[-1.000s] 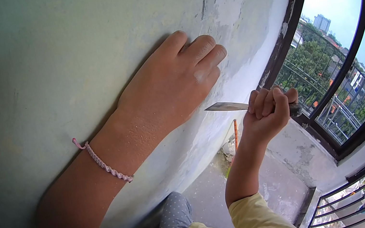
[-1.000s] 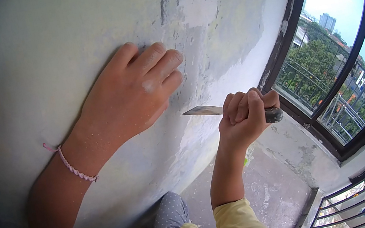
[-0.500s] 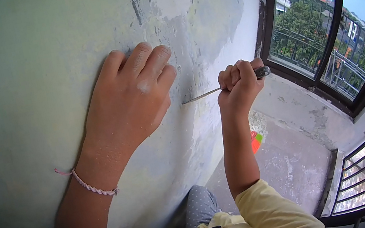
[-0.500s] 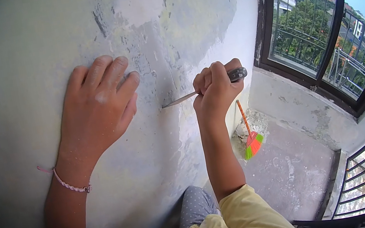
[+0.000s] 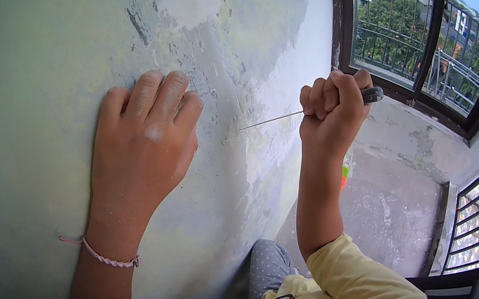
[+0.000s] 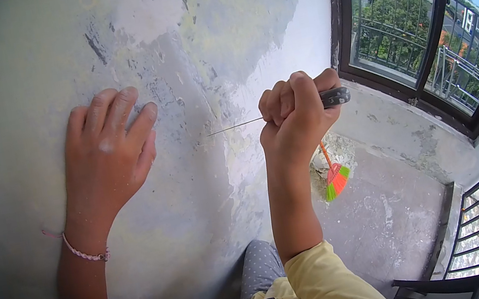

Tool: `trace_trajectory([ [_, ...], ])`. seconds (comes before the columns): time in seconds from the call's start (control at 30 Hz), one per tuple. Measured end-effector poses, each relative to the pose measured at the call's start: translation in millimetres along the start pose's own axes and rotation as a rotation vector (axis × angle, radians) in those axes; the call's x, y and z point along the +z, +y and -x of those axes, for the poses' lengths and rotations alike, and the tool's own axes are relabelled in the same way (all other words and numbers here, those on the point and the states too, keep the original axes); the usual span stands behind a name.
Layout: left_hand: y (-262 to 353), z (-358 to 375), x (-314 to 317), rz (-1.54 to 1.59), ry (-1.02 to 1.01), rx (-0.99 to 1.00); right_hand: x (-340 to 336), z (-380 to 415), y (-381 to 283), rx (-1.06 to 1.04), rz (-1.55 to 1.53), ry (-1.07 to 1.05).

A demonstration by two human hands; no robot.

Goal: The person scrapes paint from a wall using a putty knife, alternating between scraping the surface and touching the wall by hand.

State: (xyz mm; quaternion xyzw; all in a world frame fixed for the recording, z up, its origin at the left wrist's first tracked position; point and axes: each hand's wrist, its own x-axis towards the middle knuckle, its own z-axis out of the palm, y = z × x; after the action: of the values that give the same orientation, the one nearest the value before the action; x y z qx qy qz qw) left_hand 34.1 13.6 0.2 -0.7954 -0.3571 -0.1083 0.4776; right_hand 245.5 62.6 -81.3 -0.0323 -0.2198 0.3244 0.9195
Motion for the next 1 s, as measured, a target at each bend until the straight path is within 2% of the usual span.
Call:
trace_trajectory([
  [0.1, 0.9, 0.0, -0.3, 0.002, -0.011, 0.003, 7.3, 16.3, 42.2, 0.097, 0.126, 0.013],
  [0.23, 0.4, 1.7, 0.9, -0.022, 0.016, 0.010, 14.3, 18.6, 23.5, 0.134, 0.136, -0.116],
  [0.37, 0.1, 1.7, 2.8, -0.027, -0.005, 0.004, 10.4, 4.6, 13.5, 0.041, 0.055, -0.087],
  [0.43, -0.6, 3.2, 2.2, -0.022, -0.008, -0.001, 12.8, 31.0, 51.8, 0.247, 0.261, -0.073],
  [0.47, -0.9, 4.0, 1.9, -0.006, 0.001, 0.004, 1.5, 49.6, 75.2, 0.335, 0.447, -0.147],
  [0.5, -2.3, 3.9, 1.6, 0.005, 0.015, 0.011, -16.9, 58.5, 88.2, 0.265, 0.585, -0.230],
  [0.57, -2.6, 2.2, 5.6, -0.017, 0.047, 0.013, -1.5, 53.7, 41.9, 0.217, 0.287, -0.160],
  [0.63, -1.9, 4.6, 6.9, -0.034, 0.052, 0.002, 1.7, 30.7, 5.8, -0.005, 0.092, -0.162],
  [0.7, -1.7, 4.1, 5.8, -0.039, 0.064, 0.012, 0.8, 14.1, 1.8, -0.129, 0.058, -0.105],
  [0.73, -2.0, 6.0, 6.1, -0.032, 0.057, 0.016, 6.5, 16.2, 10.7, -0.123, 0.102, -0.141],
  [0.77, -2.9, 6.2, 5.8, -0.009, 0.057, 0.012, 14.4, 28.2, 30.8, -0.031, 0.125, -0.112],
  [0.83, -1.9, 4.8, 5.3, 0.016, 0.069, 0.006, 6.6, 43.5, 44.2, 0.051, 0.405, -0.212],
  [0.9, -2.1, 4.6, 4.7, 0.019, 0.045, 0.004, 4.3, 43.3, 36.2, 0.002, 0.409, -0.253],
  [0.97, -1.9, 4.6, 5.7, 0.002, 0.058, 0.005, 9.1, 33.2, 16.9, -0.024, 0.163, -0.229],
  [1.0, -1.8, 4.5, 5.8, -0.015, 0.068, 0.006, 8.8, 28.2, 11.5, -0.089, 0.133, -0.229],
])
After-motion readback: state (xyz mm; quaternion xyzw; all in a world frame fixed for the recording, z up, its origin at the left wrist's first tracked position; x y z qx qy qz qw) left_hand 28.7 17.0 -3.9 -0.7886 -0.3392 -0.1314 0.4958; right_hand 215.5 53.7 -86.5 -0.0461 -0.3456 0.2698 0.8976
